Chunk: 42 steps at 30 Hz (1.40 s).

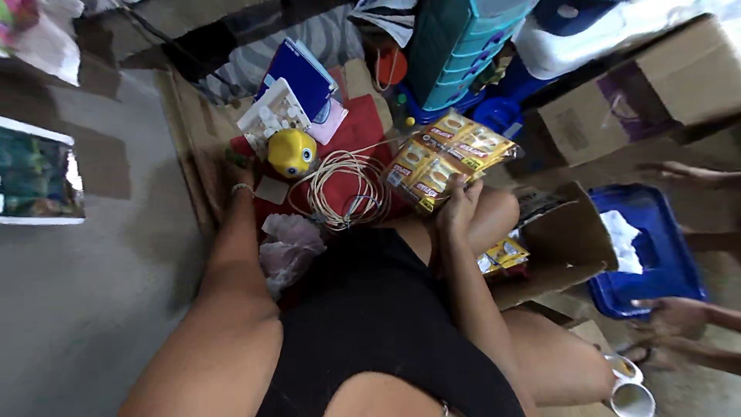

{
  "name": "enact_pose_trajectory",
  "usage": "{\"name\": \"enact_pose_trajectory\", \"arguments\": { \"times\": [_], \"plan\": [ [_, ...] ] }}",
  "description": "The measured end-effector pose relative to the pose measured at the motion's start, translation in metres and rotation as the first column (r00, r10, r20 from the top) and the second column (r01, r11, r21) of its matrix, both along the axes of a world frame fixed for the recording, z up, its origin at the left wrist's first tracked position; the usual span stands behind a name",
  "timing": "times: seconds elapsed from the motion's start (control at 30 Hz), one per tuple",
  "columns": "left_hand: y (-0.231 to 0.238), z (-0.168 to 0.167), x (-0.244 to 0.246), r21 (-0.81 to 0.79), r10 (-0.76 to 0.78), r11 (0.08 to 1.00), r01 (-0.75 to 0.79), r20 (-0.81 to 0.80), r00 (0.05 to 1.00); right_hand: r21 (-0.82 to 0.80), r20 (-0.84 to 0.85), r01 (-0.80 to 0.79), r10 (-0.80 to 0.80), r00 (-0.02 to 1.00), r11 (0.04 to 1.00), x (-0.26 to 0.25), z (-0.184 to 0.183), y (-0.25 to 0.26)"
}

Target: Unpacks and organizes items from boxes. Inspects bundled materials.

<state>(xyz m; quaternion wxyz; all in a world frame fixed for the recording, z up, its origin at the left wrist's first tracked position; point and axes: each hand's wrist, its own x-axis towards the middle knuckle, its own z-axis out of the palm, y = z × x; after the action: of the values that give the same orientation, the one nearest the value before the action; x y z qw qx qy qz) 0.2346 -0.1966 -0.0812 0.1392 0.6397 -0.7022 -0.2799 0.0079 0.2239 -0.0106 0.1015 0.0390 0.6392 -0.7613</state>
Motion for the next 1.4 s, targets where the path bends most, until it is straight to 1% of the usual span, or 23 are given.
{"name": "enact_pose_trajectory", "arguments": {
  "times": [0.07, 0.13, 0.2, 0.23, 0.27, 0.3, 0.33, 0.37, 0.4, 0.43, 0.53, 0.63, 0.67, 0.73, 0.8, 0.87, 1.0, 1.07, 1.13, 1.17, 1.27, 1.3, 1.4],
  "plan": [
    [0.003, -0.018, 0.005, -0.023, 0.037, 0.999, -0.038, -0.020, 0.999, 0.004, -0.003, 0.009, -0.009, 1.000, 1.000, 0.000, -0.001, 0.002],
    [0.019, -0.021, 0.008, -0.053, 0.139, 0.988, -0.148, -0.145, 0.980, 0.001, -0.010, 0.021, -0.021, 1.000, 1.000, 0.000, 0.000, 0.003],
    [0.053, -0.018, 0.007, -0.107, 0.270, 0.947, -0.303, -0.251, 0.930, 0.005, -0.010, 0.025, -0.025, 1.000, 1.000, -0.001, 0.000, 0.004],
    [0.077, -0.011, 0.003, -0.090, 0.284, 0.945, -0.314, -0.249, 0.926, 0.004, -0.009, 0.027, -0.027, 1.000, 1.000, -0.002, -0.001, 0.003],
    [0.102, -0.007, 0.002, -0.046, 0.229, 0.968, -0.248, -0.257, 0.939, 0.003, -0.004, 0.025, -0.025, 1.000, 1.000, -0.001, -0.001, 0.002],
    [0.124, -0.006, 0.003, -0.005, 0.091, 0.995, -0.095, -0.237, 0.967, 0.007, 0.004, 0.021, -0.021, 1.000, 1.000, 0.000, -0.001, 0.001],
    [0.140, -0.010, 0.005, 0.026, -0.103, 0.994, 0.109, -0.170, 0.980, 0.021, 0.013, 0.016, -0.016, 1.000, 1.000, 0.001, 0.000, -0.001],
    [0.149, -0.018, 0.006, 0.015, -0.299, 0.954, 0.301, -0.050, 0.953, 0.043, 0.020, 0.013, -0.013, 1.000, 0.999, 0.002, -0.001, -0.003],
    [0.153, -0.028, 0.003, -0.011, -0.449, 0.893, 0.451, 0.068, 0.891, 0.056, 0.019, -0.005, 0.004, 1.000, 0.998, 0.001, -0.002, -0.004],
    [0.155, -0.037, -0.001, -0.028, -0.521, 0.849, 0.528, 0.125, 0.844, 0.064, 0.009, -0.034, 0.034, 0.999, 0.997, 0.000, -0.004, -0.003],
    [0.153, -0.038, -0.017, 0.017, -0.544, 0.838, 0.546, 0.111, 0.832, 0.064, -0.003, -0.045, 0.046, 0.999, 0.997, 0.000, -0.008, -0.002],
    [0.151, -0.023, -0.049, 0.177, -0.549, 0.836, 0.520, 0.255, 0.796, 0.031, -0.006, -0.023, 0.023, 1.000, 0.999, -0.001, -0.008, 0.001],
    [0.152, -0.022, -0.057, 0.216, -0.535, 0.845, 0.490, 0.287, 0.795, 0.018, -0.006, -0.016, 0.016, 1.000, 1.000, -0.001, -0.008, 0.001],
    [0.155, -0.029, -0.067, 0.248, -0.459, 0.883, 0.398, 0.283, 0.842, -0.006, -0.006, 0.000, 0.000, 1.000, 1.000, 0.000, -0.007, 0.000],
    [0.157, -0.036, -0.072, 0.255, -0.367, 0.917, 0.308, 0.232, 0.901, -0.008, 0.000, 0.014, -0.014, 1.000, 1.000, 0.001, -0.007, -0.001],
    [0.156, -0.037, -0.072, 0.299, -0.345, 0.910, 0.289, 0.153, 0.926, 0.013, 0.003, 0.014, -0.014, 1.000, 1.000, 0.002, -0.005, 0.000],
    [0.152, -0.040, -0.062, 0.358, -0.473, 0.824, 0.440, 0.005, 0.881, 0.011, 0.010, 0.019, -0.019, 1.000, 1.000, 0.001, -0.007, 0.003],
    [0.149, -0.034, -0.068, 0.457, -0.479, 0.752, 0.474, -0.116, 0.870, 0.010, 0.021, 0.034, -0.034, 0.999, 0.999, 0.001, -0.004, 0.002],
    [0.143, -0.025, -0.075, 0.600, -0.486, 0.614, 0.512, -0.224, 0.845, 0.009, 0.028, 0.076, -0.076, 0.997, 0.997, 0.002, 0.001, -0.001],
    [0.140, -0.019, -0.078, 0.635, -0.507, 0.550, 0.543, -0.264, 0.821, 0.003, 0.027, 0.098, -0.098, 0.995, 0.995, 0.004, 0.002, -0.001],
    [0.137, 0.017, -0.089, 0.577, -0.566, 0.439, 0.688, -0.417, 0.711, -0.012, -0.022, 0.179, -0.179, 0.984, 0.984, 0.008, 0.006, -0.001],
    [0.137, 0.031, -0.095, 0.529, -0.577, 0.430, 0.731, -0.462, 0.674, -0.004, -0.033, 0.214, -0.214, 0.976, 0.977, 0.009, 0.008, 0.000],
    [0.140, 0.082, -0.119, 0.328, -0.604, 0.551, 0.767, -0.478, 0.638, 0.054, -0.067, 0.252, -0.249, 0.966, 0.966, 0.017, 0.021, 0.005]
  ]
}}
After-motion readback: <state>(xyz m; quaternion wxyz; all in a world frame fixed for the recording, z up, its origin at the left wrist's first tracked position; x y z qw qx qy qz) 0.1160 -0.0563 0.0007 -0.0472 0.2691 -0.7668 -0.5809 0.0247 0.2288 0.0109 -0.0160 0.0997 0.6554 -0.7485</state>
